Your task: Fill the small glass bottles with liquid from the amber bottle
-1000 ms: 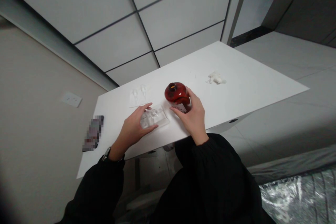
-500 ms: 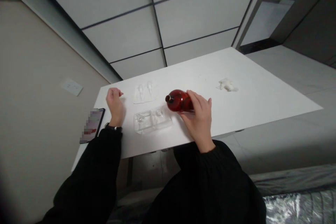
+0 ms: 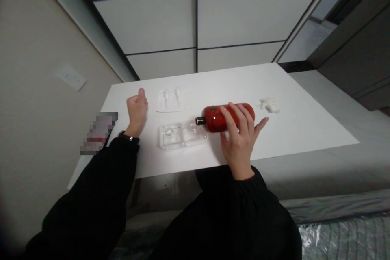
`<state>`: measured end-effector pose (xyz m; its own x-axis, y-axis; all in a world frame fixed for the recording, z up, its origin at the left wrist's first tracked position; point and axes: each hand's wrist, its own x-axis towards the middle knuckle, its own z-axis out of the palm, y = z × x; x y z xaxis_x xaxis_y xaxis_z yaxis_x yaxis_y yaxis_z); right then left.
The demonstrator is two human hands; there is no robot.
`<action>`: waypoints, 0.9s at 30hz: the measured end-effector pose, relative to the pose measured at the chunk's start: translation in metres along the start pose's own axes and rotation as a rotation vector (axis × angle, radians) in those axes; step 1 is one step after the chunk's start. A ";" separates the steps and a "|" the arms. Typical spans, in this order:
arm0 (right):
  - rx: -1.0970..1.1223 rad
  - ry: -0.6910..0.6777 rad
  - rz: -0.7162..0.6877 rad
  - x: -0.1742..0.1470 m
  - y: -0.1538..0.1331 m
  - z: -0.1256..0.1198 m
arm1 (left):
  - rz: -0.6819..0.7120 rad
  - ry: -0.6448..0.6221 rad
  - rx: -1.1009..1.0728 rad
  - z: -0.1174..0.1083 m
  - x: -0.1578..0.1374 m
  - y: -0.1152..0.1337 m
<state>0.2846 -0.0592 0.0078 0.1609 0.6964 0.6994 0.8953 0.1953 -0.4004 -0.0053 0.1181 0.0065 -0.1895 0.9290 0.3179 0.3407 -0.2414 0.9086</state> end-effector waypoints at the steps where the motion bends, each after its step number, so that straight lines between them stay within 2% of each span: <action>1: -0.009 0.003 -0.009 0.000 0.000 -0.001 | 0.012 0.031 -0.001 0.000 0.000 0.000; 4: -0.013 0.012 -0.035 0.002 -0.001 -0.002 | 0.044 0.082 -0.002 0.001 0.000 0.000; 19: -0.055 0.026 -0.039 0.004 -0.003 -0.007 | 0.116 0.078 -0.022 0.003 0.001 -0.006; 27: -0.060 0.013 -0.070 0.007 -0.003 -0.010 | 0.088 0.081 -0.021 0.004 0.001 -0.004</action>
<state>0.2873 -0.0618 0.0203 0.1019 0.6735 0.7321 0.9278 0.2012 -0.3142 -0.0032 0.1208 0.0022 -0.2333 0.8786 0.4167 0.3403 -0.3276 0.8814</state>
